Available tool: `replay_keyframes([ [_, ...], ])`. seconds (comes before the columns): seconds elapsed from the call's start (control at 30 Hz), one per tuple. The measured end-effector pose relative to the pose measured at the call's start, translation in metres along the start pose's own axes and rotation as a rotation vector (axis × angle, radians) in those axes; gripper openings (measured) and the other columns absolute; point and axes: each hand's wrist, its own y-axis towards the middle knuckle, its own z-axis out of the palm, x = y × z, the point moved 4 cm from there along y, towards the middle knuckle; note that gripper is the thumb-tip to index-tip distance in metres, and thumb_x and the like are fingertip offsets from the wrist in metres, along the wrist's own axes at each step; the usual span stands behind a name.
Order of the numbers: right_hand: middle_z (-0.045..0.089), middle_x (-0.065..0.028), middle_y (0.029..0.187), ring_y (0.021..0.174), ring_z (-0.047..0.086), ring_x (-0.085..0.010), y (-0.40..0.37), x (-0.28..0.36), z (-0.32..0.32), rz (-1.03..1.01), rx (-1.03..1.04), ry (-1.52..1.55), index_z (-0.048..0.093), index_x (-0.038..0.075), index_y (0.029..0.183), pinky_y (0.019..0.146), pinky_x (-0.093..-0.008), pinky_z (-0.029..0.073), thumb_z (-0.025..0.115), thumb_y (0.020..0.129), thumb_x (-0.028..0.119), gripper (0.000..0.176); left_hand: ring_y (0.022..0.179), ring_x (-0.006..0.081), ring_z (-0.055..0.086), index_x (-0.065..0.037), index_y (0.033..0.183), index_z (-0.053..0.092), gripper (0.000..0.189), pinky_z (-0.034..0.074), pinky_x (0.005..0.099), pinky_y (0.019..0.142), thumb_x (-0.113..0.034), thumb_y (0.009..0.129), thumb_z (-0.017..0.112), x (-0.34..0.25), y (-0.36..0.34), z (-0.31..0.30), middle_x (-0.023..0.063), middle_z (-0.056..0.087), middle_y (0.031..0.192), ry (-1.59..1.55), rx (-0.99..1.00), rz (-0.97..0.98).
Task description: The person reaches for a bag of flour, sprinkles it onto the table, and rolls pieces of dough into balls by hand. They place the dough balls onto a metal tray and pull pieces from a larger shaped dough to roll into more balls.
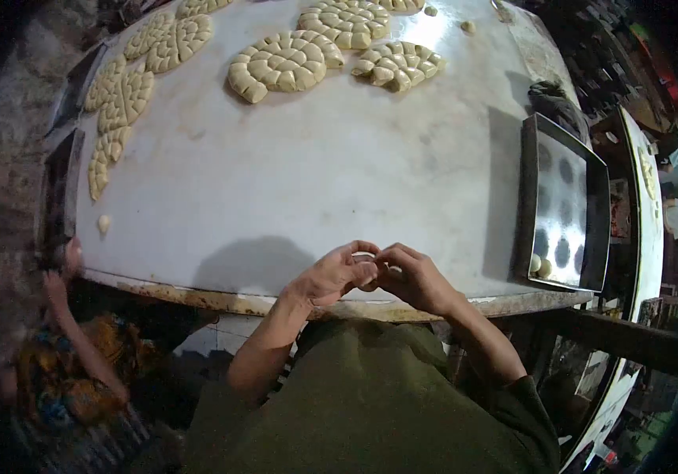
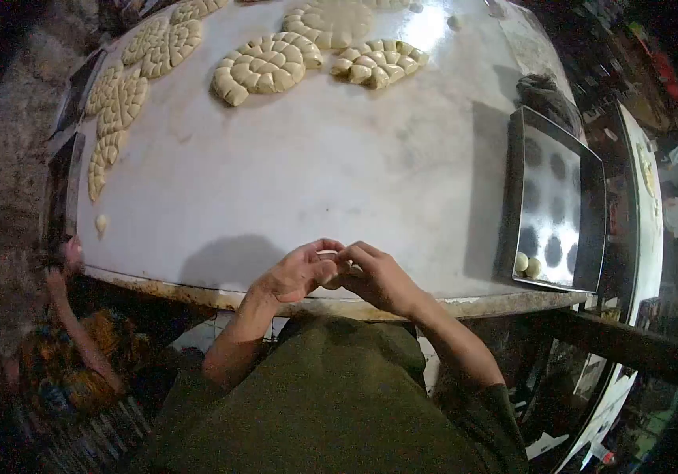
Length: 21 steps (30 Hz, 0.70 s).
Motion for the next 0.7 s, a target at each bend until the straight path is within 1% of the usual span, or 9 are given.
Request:
replay_keyframes([
  [0.13,0.06,-0.0088,0.097,0.085,0.06,-0.0164,-0.045,-0.024,-0.01,0.303,0.072,0.414,0.053,-0.001,0.107,0.073,-0.0313,0.05,0.063,0.084,0.007,0.026,0.087,0.0139,0.058,0.002,0.114,0.048,0.038,0.049,0.0235,0.074,-0.017,0.085,0.065,0.02,0.004,0.034,0.0087,0.059,0.098,0.545,-0.048,-0.139],
  [0.27,0.062,-0.0046,0.087,0.077,0.057,-0.0098,-0.084,-0.034,-0.016,0.352,0.308,0.823,0.056,0.0,0.092,0.068,-0.0251,0.047,0.065,0.079,0.001,0.016,0.082,0.0136,0.059,0.003,0.107,0.053,0.033,0.05,0.0268,0.073,-0.019,0.085,0.065,0.054,-0.006,0.059,0.0078,0.06,0.093,0.236,0.02,-0.127],
  [0.33,0.063,-0.004,0.084,0.075,0.058,-0.0098,-0.098,-0.036,-0.016,0.293,0.329,0.817,0.059,0.001,0.087,0.065,-0.0258,0.047,0.066,0.078,0.002,0.011,0.079,0.0132,0.06,0.0,0.103,0.055,0.027,0.051,0.027,0.07,-0.017,0.085,0.064,0.058,-0.012,0.062,0.0078,0.06,0.09,0.143,-0.039,-0.099],
  [0.4,0.064,-0.0042,0.082,0.073,0.058,-0.0117,-0.11,-0.012,-0.031,-0.262,0.603,0.85,0.061,0.002,0.084,0.063,-0.0274,0.046,0.069,0.077,0.005,0.011,0.076,0.012,0.058,-0.005,0.1,0.057,0.023,0.049,0.0234,0.065,-0.022,0.085,0.062,0.033,-0.03,0.024,0.004,0.059,0.089,0.112,-0.591,-0.011],
  [0.47,0.063,-0.0039,0.079,0.07,0.058,-0.0126,-0.107,-0.013,-0.032,-0.249,0.54,0.817,0.062,0.002,0.079,0.06,-0.0285,0.045,0.074,0.074,0.014,0.017,0.07,0.0131,0.056,-0.007,0.092,0.058,0.018,0.047,0.0257,0.058,-0.022,0.083,0.064,0.009,-0.053,-0.014,0.0054,0.059,0.087,0.319,-0.931,0.258],
  [0.53,0.059,-0.0029,0.071,0.067,0.056,-0.0167,-0.087,-0.071,-0.042,0.248,-0.083,0.316,0.061,0.003,0.076,0.059,-0.0305,0.044,0.076,0.072,0.023,0.025,0.072,0.0156,0.056,-0.006,0.09,0.058,0.021,0.046,0.0297,0.059,-0.024,0.081,0.066,0.012,-0.063,-0.05,0.0067,0.058,0.088,0.709,-0.954,0.241],
  [0.6,0.051,-0.0022,0.065,0.067,0.051,-0.0174,-0.074,-0.113,-0.039,0.01,-0.369,-0.407,0.058,0.005,0.072,0.054,-0.032,0.043,0.074,0.075,0.029,0.029,0.074,0.0182,0.055,-0.005,0.088,0.058,0.024,0.045,0.0337,0.059,-0.026,0.08,0.068,0.015,-0.064,-0.069,0.008,0.056,0.089,1.082,-0.958,0.23],
  [0.67,0.05,-0.005,0.07,0.074,0.049,-0.0237,-0.057,-0.135,-0.022,0.108,-0.414,-0.567,0.057,0.007,0.071,0.065,-0.037,0.042,0.069,0.078,0.036,0.032,0.084,0.0233,0.053,-0.006,0.085,0.058,0.028,0.043,0.0411,0.067,-0.028,0.075,0.072,-0.001,-0.067,-0.069,0.0098,0.054,0.091,1.965,-1.125,0.48],
  [0.7,0.052,-0.0062,0.076,0.08,0.048,-0.0248,-0.04,-0.13,-0.021,0.135,-0.515,-0.751,0.057,0.008,0.074,0.07,-0.0382,0.04,0.066,0.08,0.037,0.03,0.095,0.0268,0.05,-0.008,0.084,0.06,0.03,0.042,0.042,0.078,-0.033,0.073,0.072,-0.013,-0.061,-0.067,0.0073,0.055,0.095,1.972,-1.236,0.438],
])
